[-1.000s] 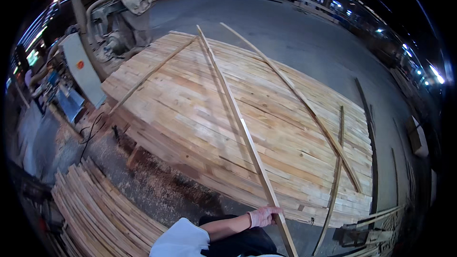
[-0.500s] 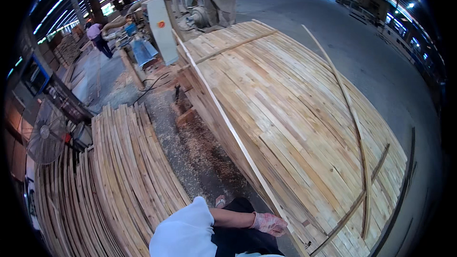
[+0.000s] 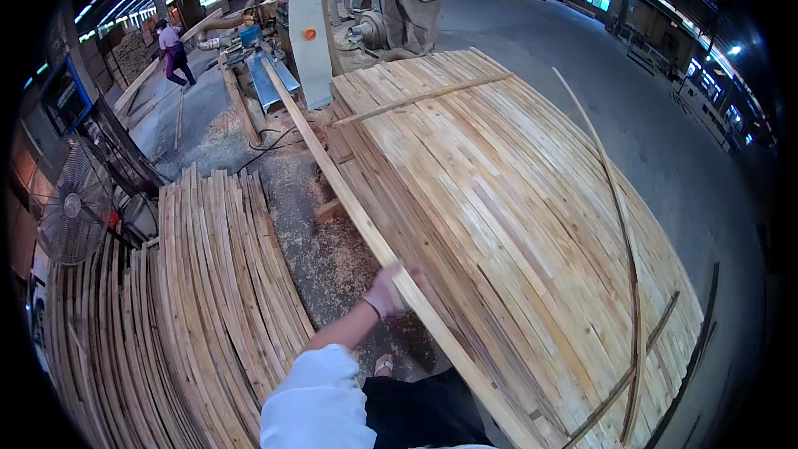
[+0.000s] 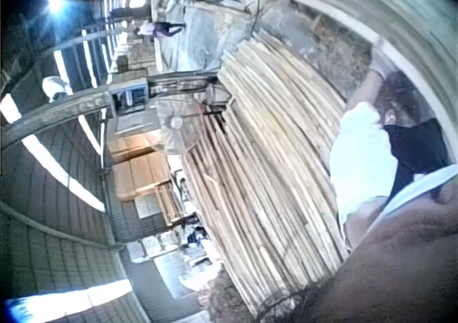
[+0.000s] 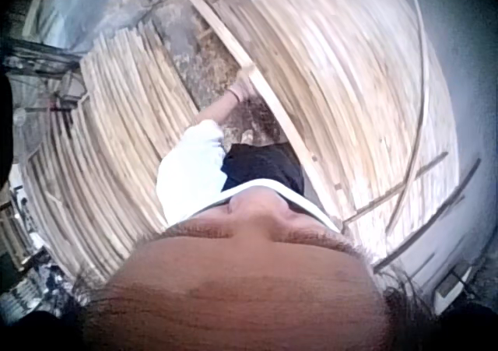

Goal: The person picks up thin wooden strips by hand and stacks them onto a pile of lumber, aligning each strip with the ones below.

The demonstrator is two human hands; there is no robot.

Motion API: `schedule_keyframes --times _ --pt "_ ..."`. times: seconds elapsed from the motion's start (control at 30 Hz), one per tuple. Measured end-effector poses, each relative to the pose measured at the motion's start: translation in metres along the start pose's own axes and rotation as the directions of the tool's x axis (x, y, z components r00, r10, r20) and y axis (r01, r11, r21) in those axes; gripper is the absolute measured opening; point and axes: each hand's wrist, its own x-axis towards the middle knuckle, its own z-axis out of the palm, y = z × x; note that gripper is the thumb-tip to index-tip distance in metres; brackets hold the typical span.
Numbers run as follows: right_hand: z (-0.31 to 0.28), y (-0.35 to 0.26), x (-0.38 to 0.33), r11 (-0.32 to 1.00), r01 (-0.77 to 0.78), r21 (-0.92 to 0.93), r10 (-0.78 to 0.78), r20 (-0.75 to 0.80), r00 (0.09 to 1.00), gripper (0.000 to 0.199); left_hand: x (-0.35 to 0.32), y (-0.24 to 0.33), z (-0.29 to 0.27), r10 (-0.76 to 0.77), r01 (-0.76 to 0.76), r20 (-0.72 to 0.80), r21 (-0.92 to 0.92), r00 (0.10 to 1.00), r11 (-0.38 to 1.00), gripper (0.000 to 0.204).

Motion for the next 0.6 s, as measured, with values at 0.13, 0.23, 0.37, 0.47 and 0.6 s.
schedule_keyframes --times 0.13,0.23,0.37,0.47,0.6 --pt "-0.036 -0.109 0.05 0.986 0.166 -0.012 -0.166 -0.021 0.986 0.055 0.032 0.116 0.012 0.394 -0.409 -0.293 0.009 0.871 0.912 0.048" --pt "-0.029 -0.228 0.121 0.967 0.253 0.018 -0.253 -0.003 0.967 0.056 0.036 0.136 0.013 0.434 -0.442 -0.262 0.03 0.862 0.897 0.051" --pt "-0.008 -0.373 0.211 0.973 0.218 0.073 -0.216 -0.034 0.976 0.05 0.002 0.063 -0.015 0.261 -0.255 -0.039 0.119 0.965 0.96 0.053" --pt "-0.039 -0.453 0.239 0.947 0.304 0.102 -0.314 0.101 0.944 0.052 -0.02 0.002 -0.038 -0.046 -0.027 0.122 0.535 0.991 0.844 0.054" --pt "-0.084 -0.511 0.244 0.862 0.374 0.343 -0.403 0.015 0.915 0.05 -0.044 -0.031 -0.06 -0.377 0.357 0.137 0.151 0.916 0.922 0.066"
